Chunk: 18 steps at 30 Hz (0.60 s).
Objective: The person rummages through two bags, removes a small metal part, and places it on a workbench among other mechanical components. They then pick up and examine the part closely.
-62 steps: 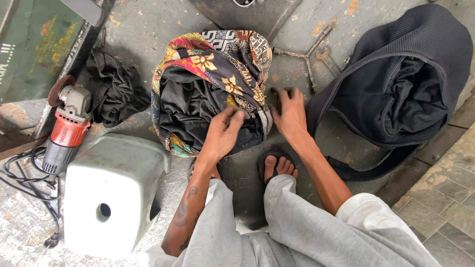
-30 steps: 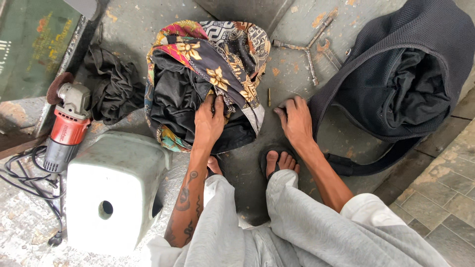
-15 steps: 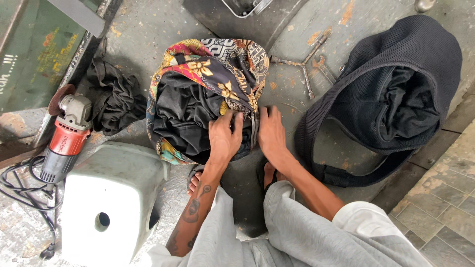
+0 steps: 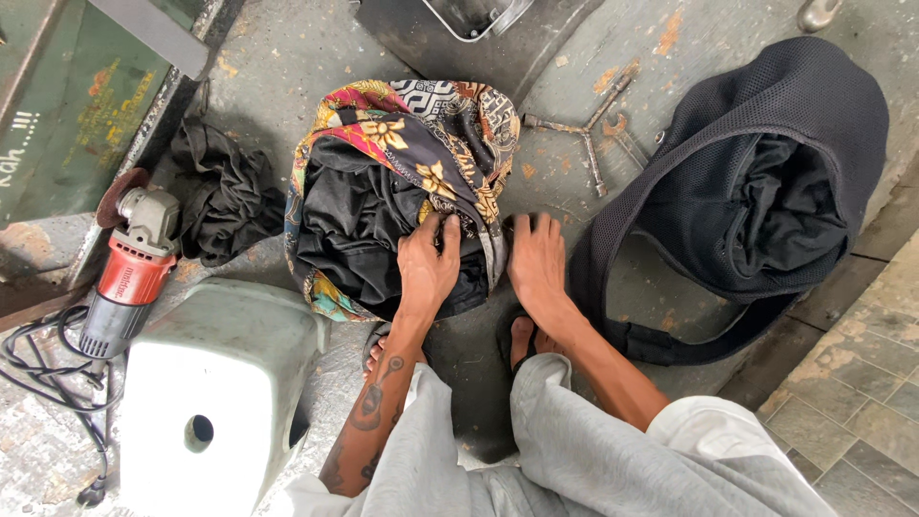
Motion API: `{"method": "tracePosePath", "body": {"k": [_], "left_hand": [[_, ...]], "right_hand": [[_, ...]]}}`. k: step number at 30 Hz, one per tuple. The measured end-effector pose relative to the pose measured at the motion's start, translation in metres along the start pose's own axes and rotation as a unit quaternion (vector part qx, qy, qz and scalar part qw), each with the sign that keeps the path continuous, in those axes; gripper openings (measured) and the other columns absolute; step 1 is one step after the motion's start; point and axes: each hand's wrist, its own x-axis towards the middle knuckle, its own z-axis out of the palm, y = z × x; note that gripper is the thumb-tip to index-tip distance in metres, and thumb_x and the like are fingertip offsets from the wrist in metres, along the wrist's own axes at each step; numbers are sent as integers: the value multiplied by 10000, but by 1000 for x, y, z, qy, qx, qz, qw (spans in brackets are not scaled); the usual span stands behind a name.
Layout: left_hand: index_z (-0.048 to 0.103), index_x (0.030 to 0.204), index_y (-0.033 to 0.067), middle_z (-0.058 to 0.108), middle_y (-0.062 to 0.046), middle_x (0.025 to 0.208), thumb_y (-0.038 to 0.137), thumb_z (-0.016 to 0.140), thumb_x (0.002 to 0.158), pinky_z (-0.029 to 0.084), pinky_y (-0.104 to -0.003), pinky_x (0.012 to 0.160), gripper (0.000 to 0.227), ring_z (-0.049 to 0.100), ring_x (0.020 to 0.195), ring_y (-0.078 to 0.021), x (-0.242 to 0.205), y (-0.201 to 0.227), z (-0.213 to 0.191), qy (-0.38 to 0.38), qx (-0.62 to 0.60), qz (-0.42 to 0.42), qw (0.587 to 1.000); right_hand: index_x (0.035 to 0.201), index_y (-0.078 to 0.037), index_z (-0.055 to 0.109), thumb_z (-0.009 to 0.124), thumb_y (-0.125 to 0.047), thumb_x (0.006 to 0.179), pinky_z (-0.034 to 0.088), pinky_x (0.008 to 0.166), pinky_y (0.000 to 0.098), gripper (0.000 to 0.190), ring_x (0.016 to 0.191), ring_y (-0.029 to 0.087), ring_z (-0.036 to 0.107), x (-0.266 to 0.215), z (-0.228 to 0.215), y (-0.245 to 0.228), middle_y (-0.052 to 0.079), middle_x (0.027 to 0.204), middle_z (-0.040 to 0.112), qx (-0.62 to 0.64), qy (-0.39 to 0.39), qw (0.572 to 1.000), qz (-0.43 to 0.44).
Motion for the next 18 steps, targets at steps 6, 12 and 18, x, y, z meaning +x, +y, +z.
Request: {"method": "tracePosePath", "body": {"k": [6,12,18], "left_hand": [[648,942,148,697,-103,779,445,483,1041,445,-428,837,354,703,840,-336,-1,0,3,-4,-6,-30,1000],[672,935,170,712,-96,790,372,543,1006,472,-430,842,250,706,874,-347,-7,28,-9,36,-50,-27,998],[702,904,163,694,-114,763,289,572,991,521,-392,737,201,704,782,-344,-2,62,-25,48,-140,2,989]], "right_hand": [[1074,-53,551,523,-41,864,529,637,406,212,928,362,540,3,-18,-10,132,960,456,18,-32,999,7],[1060,-49,527,499,-29,886,518,661,396,177,947,371,531,5,-17,-8,137,964,448,18,-45,999,2],[1196,-82,494,460,62,871,479,694,399,357,870,324,475,-3,-10,11,140,998,420,143,9,986,-89]]}}
